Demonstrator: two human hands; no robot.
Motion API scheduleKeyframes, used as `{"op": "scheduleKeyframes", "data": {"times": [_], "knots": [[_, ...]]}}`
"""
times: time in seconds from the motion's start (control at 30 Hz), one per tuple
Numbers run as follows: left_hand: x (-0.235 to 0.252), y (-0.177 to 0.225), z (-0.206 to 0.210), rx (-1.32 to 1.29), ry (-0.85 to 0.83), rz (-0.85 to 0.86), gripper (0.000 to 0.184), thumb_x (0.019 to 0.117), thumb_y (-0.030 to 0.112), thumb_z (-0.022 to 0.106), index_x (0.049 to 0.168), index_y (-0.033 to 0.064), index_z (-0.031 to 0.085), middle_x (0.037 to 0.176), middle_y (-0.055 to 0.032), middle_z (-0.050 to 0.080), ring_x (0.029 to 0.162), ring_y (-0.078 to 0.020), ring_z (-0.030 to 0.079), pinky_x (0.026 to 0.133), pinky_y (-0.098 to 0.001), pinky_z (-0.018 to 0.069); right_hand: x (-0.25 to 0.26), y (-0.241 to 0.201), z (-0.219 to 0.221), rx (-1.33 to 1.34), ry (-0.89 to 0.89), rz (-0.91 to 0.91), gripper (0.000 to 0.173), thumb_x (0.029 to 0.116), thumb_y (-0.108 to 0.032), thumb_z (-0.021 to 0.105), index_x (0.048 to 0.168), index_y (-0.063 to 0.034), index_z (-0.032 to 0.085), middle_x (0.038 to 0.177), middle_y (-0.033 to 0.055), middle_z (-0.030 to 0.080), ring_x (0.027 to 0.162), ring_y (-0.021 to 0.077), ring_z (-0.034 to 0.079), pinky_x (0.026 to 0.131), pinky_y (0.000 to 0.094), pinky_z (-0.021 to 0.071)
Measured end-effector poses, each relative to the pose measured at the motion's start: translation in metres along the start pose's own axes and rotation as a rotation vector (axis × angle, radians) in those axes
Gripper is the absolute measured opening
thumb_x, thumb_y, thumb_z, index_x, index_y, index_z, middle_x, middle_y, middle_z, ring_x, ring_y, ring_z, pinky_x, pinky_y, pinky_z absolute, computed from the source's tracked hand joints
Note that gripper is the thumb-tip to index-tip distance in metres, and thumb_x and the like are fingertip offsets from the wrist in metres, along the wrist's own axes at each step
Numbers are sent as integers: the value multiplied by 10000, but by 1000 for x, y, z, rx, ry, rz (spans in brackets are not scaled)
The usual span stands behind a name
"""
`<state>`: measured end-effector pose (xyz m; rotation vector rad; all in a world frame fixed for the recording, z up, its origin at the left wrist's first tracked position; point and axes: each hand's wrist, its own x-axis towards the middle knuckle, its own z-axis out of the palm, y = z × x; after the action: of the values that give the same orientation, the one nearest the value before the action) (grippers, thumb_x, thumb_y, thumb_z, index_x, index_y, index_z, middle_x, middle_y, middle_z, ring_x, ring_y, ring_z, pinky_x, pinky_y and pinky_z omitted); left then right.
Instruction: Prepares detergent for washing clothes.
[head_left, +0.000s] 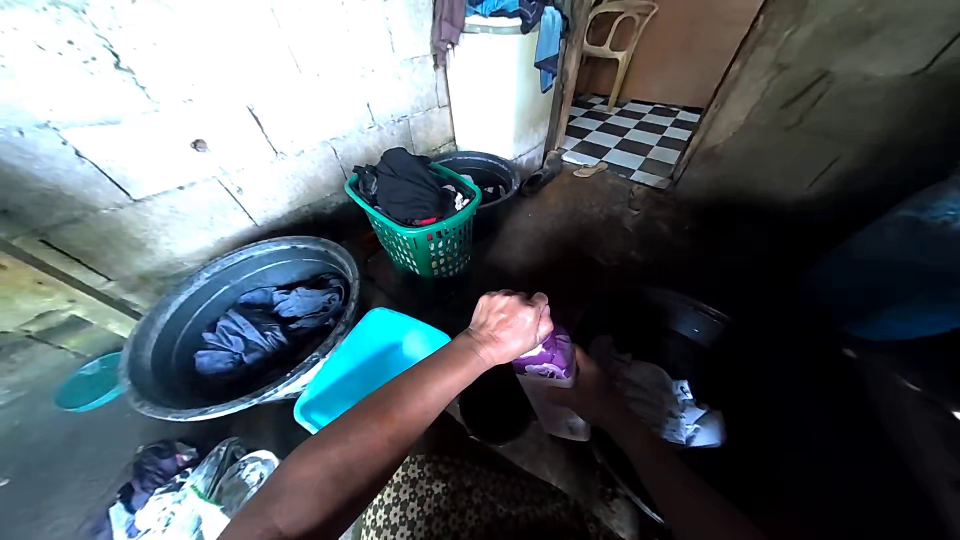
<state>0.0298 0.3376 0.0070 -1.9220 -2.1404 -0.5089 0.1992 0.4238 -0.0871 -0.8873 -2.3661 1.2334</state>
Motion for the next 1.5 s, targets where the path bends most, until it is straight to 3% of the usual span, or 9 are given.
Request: {"op": "scheduleKeyframes", "data": {"times": [0.17,0.3,0.47,0.67,0.9,1.0,1.2,1.33,1.5], "knots": [[11,3,-10,-92,-250,-188,398,1070,279,421,1053,-3,700,961,-214,720,989,-400,709,795,-574,537,-2,-2,0,-34,5,14,829,703,-309,890,1357,67,546,1162,236,691,1116,336,670,996,527,513],[0,-15,-13,-411,-191,134,472,1015,446,573,1139,15,722,1205,-187,646,1132,-338,622,933,-528,523,-4,1,-16,166,-128,-130,829,643,-293,922,1306,64,577,1146,138,704,1059,131,678,971,321,550],[-11,-14,-2,-254,168,411,418,995,357,576,845,-17,687,829,-161,672,712,-281,689,592,-418,565,-4,2,-20,270,-172,-242,813,622,-294,911,1279,58,587,1118,85,715,1028,43,676,941,247,558],[2,-2,-14,-185,-59,163,320,1011,159,467,859,-38,668,819,-204,679,758,-364,707,621,-513,545,-5,-10,-14,71,-84,-84,797,666,-326,895,1303,39,584,1099,154,716,1042,199,694,961,407,552],[31,0,-13,-188,-581,-475,459,1110,340,355,1242,8,643,1230,-234,662,1221,-383,620,1003,-595,475,-9,-29,4,-458,137,-45,735,762,-442,835,1245,75,634,1013,249,734,978,432,707,945,630,483],[27,-8,-18,-442,-586,-539,659,1083,543,369,1276,-37,618,1210,-264,643,1126,-379,637,979,-564,485,-4,-16,0,-493,216,-121,726,750,-466,826,1197,81,656,971,250,738,919,437,721,866,644,514],[15,-37,-23,-1014,-535,-138,585,990,6,596,1542,123,439,1467,-165,522,1276,-193,562,1066,-348,469,9,10,-30,-76,59,-15,877,673,-418,886,1343,51,571,1141,228,703,1101,340,678,983,552,520],[16,-36,-19,-927,-516,-21,568,964,-46,565,1507,110,498,1489,-120,521,1254,-137,574,1045,-300,480,12,21,-28,87,-55,-59,881,639,-403,907,1344,6,573,1161,124,714,1088,169,686,993,395,553],[18,-37,-19,-855,-519,19,449,919,-45,650,1354,59,610,1298,-126,611,1002,-132,628,881,-294,534,10,19,-32,33,-86,-55,859,659,-358,913,1341,31,566,1168,168,703,1107,224,680,1006,429,540]]}}
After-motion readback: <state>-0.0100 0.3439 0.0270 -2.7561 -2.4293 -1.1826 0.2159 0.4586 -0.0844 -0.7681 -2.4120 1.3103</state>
